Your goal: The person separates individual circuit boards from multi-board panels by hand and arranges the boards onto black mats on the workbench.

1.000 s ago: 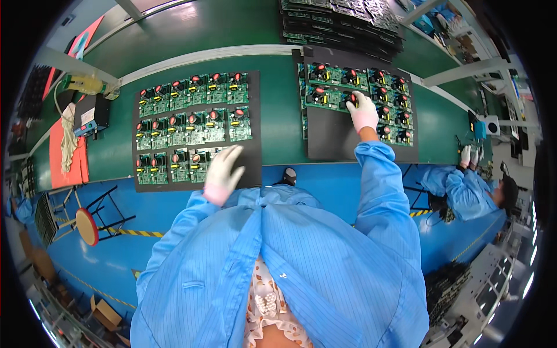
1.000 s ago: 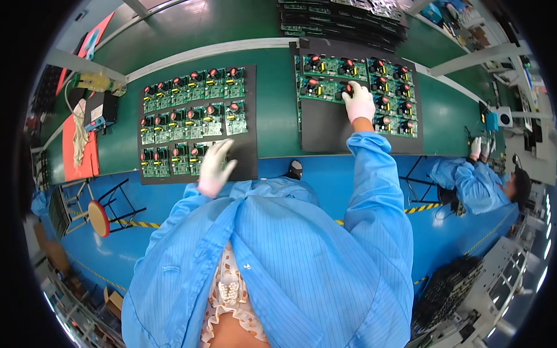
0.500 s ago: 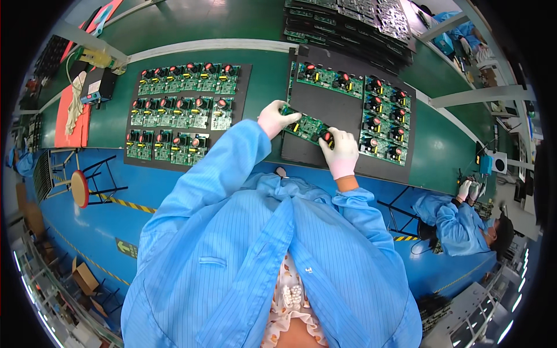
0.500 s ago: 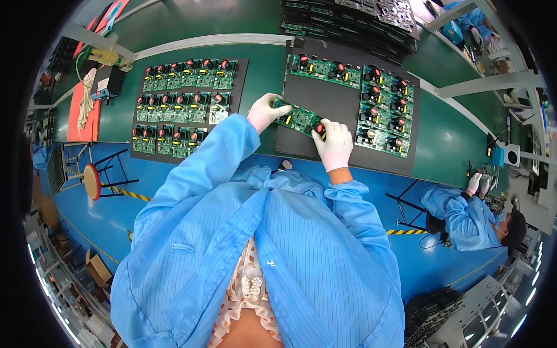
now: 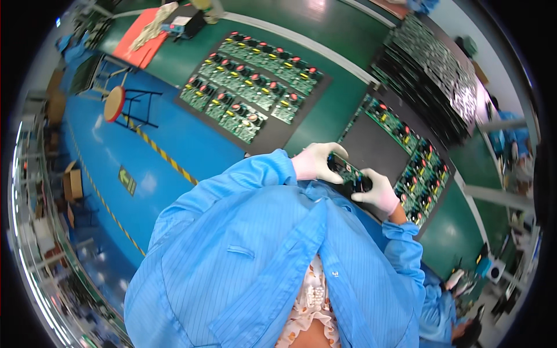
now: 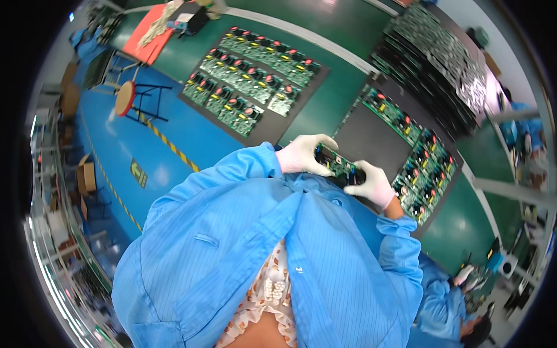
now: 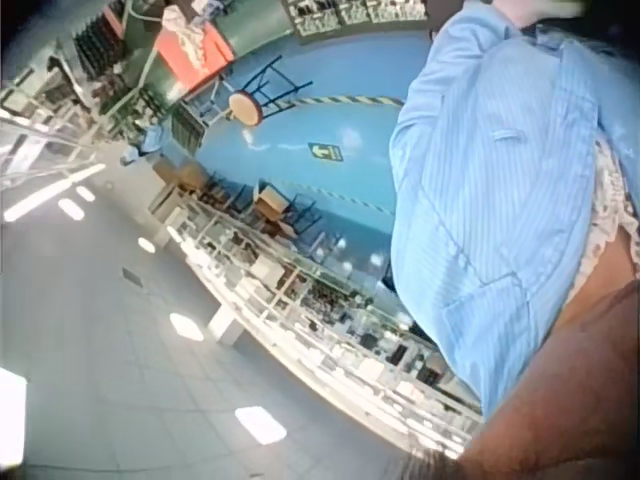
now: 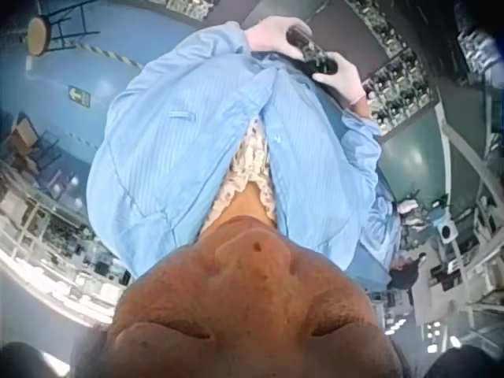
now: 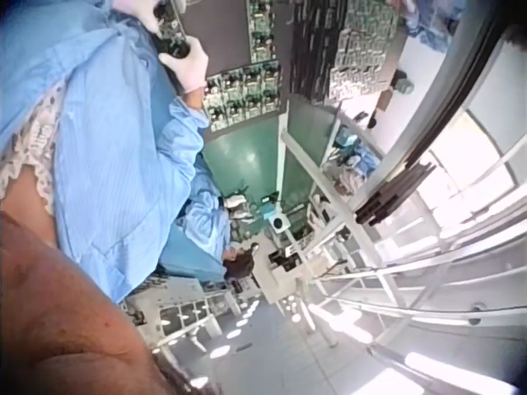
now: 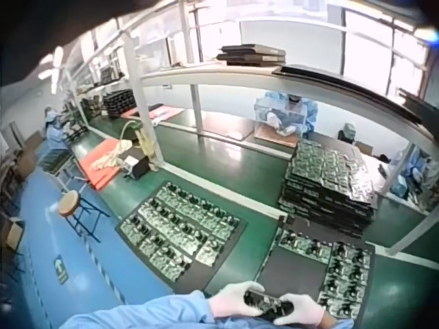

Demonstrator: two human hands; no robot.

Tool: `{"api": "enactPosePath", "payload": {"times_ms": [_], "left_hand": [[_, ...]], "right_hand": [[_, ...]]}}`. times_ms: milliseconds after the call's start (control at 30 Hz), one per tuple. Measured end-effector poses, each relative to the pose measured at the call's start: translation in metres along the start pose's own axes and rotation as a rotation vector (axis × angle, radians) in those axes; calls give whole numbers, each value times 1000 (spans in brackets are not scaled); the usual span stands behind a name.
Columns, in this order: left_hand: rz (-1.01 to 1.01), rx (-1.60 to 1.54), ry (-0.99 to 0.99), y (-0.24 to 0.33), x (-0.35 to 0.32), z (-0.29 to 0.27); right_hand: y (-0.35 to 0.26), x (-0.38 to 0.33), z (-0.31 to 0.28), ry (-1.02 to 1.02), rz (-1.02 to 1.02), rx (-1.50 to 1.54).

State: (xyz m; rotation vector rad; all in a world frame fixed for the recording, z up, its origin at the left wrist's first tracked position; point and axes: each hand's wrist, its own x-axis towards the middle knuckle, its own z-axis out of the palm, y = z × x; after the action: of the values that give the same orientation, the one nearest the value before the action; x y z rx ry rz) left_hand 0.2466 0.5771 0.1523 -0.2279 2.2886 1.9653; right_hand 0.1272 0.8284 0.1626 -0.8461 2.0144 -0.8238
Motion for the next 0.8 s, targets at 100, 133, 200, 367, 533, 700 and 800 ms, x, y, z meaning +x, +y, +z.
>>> {"api": "enactPosePath", "payload": {"times_ms": [100,133,200,367,533,700,800], "left_hand": [[-90,-6,-85,14,-7,-14],[-88,-21,-108,17,-7,-20],[-79,-49,-167,19,-4,-35],[7,-474,-200,-30,12,-58],[-58,-231,-164,-37,14,-113],[-181,642,-384,-62,16,-153],[-86,881,-476,-91,27,-148]], "right_hand": [[-17,-2,-1,-78,-7,199],[-25,-4,-1,-84,-11,221],[-39,-6,-1,-85,-14,270],[-61,-2,7,-164,-225,293],[-38,18,8,216,-103,510],[49,49,13,707,276,617],[52,58,13,762,436,308]]}}
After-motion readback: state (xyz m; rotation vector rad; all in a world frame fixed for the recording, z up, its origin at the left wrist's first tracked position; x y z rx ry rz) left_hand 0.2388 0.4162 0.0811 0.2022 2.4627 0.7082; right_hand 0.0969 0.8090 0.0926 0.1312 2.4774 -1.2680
